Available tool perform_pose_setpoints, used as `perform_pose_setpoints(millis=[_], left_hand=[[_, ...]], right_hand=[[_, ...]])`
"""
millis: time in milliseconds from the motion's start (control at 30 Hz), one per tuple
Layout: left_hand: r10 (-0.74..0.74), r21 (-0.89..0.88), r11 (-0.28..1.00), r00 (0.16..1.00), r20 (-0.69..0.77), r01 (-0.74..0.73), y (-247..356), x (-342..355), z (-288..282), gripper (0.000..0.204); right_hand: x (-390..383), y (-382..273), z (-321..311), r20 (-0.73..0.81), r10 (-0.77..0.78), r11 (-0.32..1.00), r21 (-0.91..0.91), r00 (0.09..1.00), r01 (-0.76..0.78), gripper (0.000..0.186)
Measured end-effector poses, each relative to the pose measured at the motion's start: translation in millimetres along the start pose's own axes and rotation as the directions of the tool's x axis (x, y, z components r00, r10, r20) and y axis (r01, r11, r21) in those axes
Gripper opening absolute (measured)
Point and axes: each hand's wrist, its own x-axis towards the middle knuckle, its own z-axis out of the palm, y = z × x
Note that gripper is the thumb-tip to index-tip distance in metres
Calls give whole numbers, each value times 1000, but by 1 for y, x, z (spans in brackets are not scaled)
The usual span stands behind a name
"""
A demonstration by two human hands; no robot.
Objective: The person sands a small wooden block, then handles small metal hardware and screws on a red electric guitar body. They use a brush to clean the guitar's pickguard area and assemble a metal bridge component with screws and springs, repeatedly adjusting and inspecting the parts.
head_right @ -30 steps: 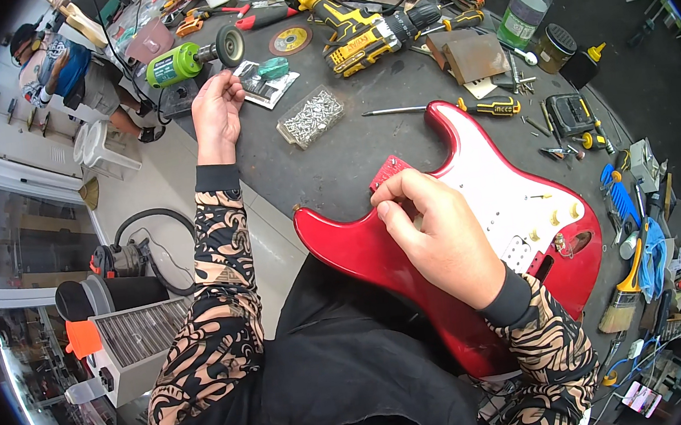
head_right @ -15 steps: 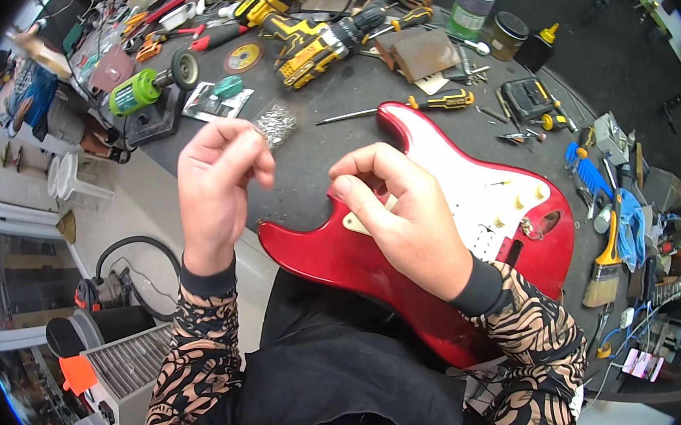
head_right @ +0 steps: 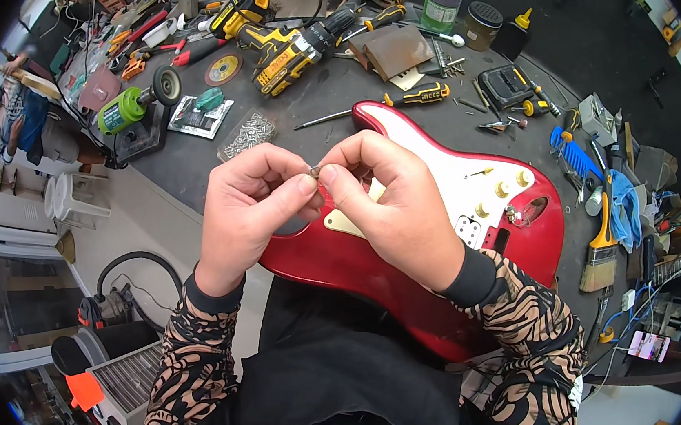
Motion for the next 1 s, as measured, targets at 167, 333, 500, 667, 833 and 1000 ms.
perform_pose_setpoints(millis=[167,333,500,667,833,1000], left_hand=[[-46,86,995,998,42,42,4,-1,-9,11],[-116,150,983,991,72,105,9,1,-12,10],[-136,157,980,988,76,123,10,2,-10,10],[-134,129,985,984,117,119,3,2,-15,11],[-128,98,988,987,95,118,2,3,-18,11],[-129,43,991,986,108,125,2,6,-18,14]], right_hand=[[5,-8,-8,134,21,985,-174,991,3,11],[5,-10,-9,174,79,976,-215,982,-40,11],[5,-6,-7,144,107,981,-178,984,-81,14],[5,-2,-5,126,60,981,-193,990,-35,15],[5,-3,-6,144,179,981,-106,973,-164,18],[5,-2,-9,166,268,962,1,949,-272,22]])
